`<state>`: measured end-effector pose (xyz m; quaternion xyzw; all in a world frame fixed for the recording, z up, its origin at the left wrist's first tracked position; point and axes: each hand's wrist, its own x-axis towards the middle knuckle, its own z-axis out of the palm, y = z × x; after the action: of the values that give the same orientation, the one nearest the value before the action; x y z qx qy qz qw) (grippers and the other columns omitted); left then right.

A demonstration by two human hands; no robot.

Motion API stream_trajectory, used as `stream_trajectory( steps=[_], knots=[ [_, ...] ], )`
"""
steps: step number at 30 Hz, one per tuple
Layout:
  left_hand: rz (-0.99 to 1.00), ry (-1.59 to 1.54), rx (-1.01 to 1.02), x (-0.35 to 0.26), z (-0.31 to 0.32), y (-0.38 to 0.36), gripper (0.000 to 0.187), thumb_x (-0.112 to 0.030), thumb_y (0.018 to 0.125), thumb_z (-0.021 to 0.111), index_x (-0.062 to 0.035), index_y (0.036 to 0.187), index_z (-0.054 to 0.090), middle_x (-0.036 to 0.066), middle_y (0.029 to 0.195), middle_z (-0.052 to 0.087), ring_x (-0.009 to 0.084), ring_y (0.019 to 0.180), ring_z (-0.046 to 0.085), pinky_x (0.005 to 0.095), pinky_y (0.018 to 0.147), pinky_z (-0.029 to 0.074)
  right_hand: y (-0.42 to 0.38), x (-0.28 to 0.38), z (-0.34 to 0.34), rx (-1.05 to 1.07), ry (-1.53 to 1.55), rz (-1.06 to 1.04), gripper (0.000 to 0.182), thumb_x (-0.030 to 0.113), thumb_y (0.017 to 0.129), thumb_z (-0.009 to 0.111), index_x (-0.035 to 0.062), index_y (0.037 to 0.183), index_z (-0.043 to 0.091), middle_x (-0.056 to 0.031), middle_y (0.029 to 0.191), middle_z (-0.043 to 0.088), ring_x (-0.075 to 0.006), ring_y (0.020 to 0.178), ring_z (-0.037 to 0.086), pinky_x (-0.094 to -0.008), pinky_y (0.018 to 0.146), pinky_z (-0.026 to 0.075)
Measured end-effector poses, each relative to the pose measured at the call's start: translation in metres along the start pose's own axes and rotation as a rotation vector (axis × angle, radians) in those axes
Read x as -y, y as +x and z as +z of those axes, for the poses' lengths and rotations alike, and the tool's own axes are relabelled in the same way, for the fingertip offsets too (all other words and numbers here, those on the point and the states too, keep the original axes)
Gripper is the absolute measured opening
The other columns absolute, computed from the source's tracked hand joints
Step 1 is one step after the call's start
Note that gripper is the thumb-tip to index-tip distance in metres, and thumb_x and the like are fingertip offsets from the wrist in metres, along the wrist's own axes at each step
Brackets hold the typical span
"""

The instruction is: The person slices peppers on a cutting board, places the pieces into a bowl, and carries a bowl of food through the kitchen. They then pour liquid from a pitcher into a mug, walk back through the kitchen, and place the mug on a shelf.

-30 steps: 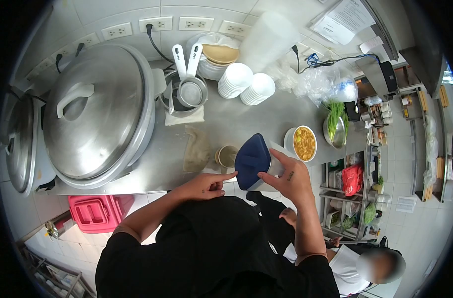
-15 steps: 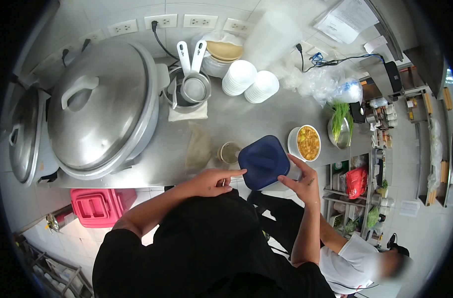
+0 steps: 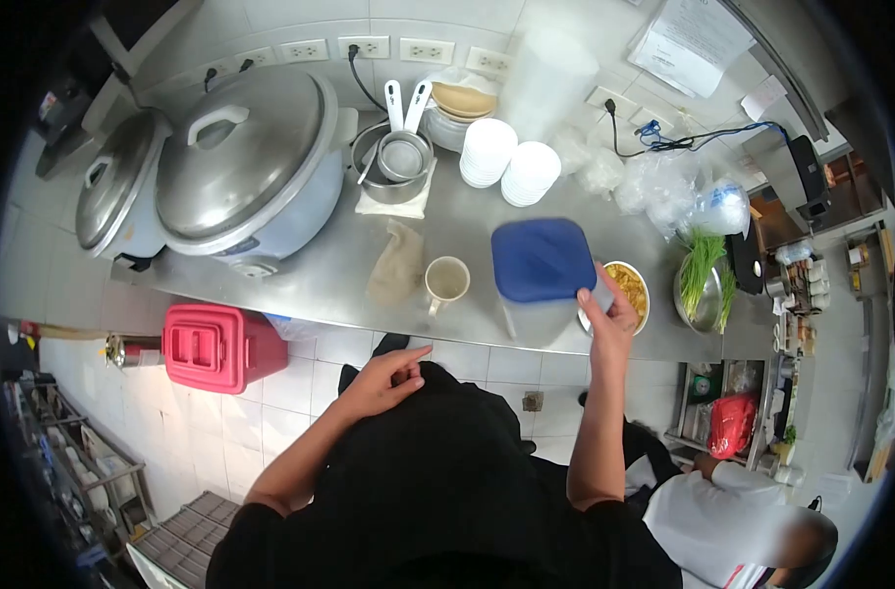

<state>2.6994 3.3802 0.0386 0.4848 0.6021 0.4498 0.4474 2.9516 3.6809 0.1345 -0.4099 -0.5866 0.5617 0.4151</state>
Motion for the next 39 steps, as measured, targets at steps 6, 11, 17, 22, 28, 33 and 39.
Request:
stream_trajectory(
  steps=[6, 11, 17, 22, 28, 33, 39],
  knots=[
    [-0.2, -0.073, -0.341, 0.0, 0.043, -0.09, 0.051, -0.002, 0.101, 0.072, -0.0104, 0.151, 0.065, -0.001, 0.097, 0.064, 0.0064, 0.084, 0.056, 0.0235, 0.075, 0.049, 0.035, -0.046, 0.054, -0.057, 0.257, -0.026, 0.064, 0.009, 0.093, 0.087, -0.0043, 0.15, 0.06, -0.0087, 0.126, 0.073, -0.0091, 0.108, 0.065, -0.0242, 0.094, 0.051],
    [-0.24, 0.004, -0.555, 0.033, 0.059, -0.156, 0.047, -0.006, 0.102, 0.072, -0.0051, 0.148, 0.065, -0.001, 0.094, 0.068, 0.0057, 0.075, 0.056, 0.0247, 0.07, 0.049, 0.065, -0.083, 0.107, -0.018, 0.228, -0.195, 0.067, 0.02, 0.097, 0.084, 0.0016, 0.156, 0.056, -0.0001, 0.107, 0.073, -0.0035, 0.079, 0.055, -0.0214, 0.069, 0.043],
    [-0.369, -0.006, -0.702, 0.068, 0.084, -0.229, 0.045, -0.005, 0.101, 0.07, -0.0033, 0.146, 0.066, 0.002, 0.092, 0.07, 0.0073, 0.078, 0.062, 0.0261, 0.074, 0.053, 0.062, -0.128, 0.118, -0.107, 0.133, -0.271, 0.061, 0.034, 0.106, 0.073, 0.0025, 0.155, 0.055, -0.0007, 0.11, 0.072, -0.0048, 0.086, 0.059, -0.0235, 0.071, 0.047],
    [-0.525, 0.033, -0.805, 0.128, 0.109, -0.314, 0.046, -0.007, 0.099, 0.072, -0.0032, 0.144, 0.067, 0.006, 0.091, 0.075, 0.0121, 0.081, 0.068, 0.0298, 0.078, 0.057, -0.032, -0.212, 0.092, -0.003, 0.108, 0.237, 0.043, 0.042, 0.109, 0.067, 0.0077, 0.134, 0.062, -0.0075, 0.113, 0.072, -0.0161, 0.093, 0.069, -0.0316, 0.079, 0.056],
    [-0.65, -0.054, -0.813, 0.228, 0.141, -0.427, 0.043, -0.011, 0.098, 0.075, -0.0024, 0.14, 0.069, 0.012, 0.095, 0.079, 0.0158, 0.08, 0.073, 0.032, 0.075, 0.059, -0.109, -0.184, 0.173, 0.334, 0.151, 0.572, 0.044, 0.05, 0.107, 0.067, 0.0158, 0.134, 0.059, -0.0119, 0.114, 0.073, -0.021, 0.08, 0.072, -0.0339, 0.066, 0.057],
    [-0.743, -0.14, -0.863, 0.293, 0.141, -0.543, 0.045, -0.014, 0.096, 0.072, 0.0022, 0.138, 0.069, 0.014, 0.093, 0.08, 0.0184, 0.075, 0.075, 0.0324, 0.074, 0.061, -0.095, -0.22, 0.215, 0.203, 0.116, 0.462, 0.042, 0.05, 0.112, 0.054, 0.0081, 0.117, 0.06, -0.009, 0.099, 0.069, -0.0202, 0.075, 0.07, -0.0375, 0.065, 0.06],
    [-0.94, -0.002, -1.002, 0.36, 0.135, -0.726, 0.042, -0.018, 0.093, 0.073, -0.0033, 0.132, 0.074, 0.011, 0.09, 0.081, 0.0225, 0.079, 0.076, 0.0371, 0.078, 0.061, -0.087, -0.252, 0.203, 0.19, 0.047, 0.321, 0.042, 0.048, 0.115, 0.049, 0.0098, 0.131, 0.06, -0.0063, 0.096, 0.065, -0.0208, 0.085, 0.068, -0.0409, 0.076, 0.06]
  ],
)
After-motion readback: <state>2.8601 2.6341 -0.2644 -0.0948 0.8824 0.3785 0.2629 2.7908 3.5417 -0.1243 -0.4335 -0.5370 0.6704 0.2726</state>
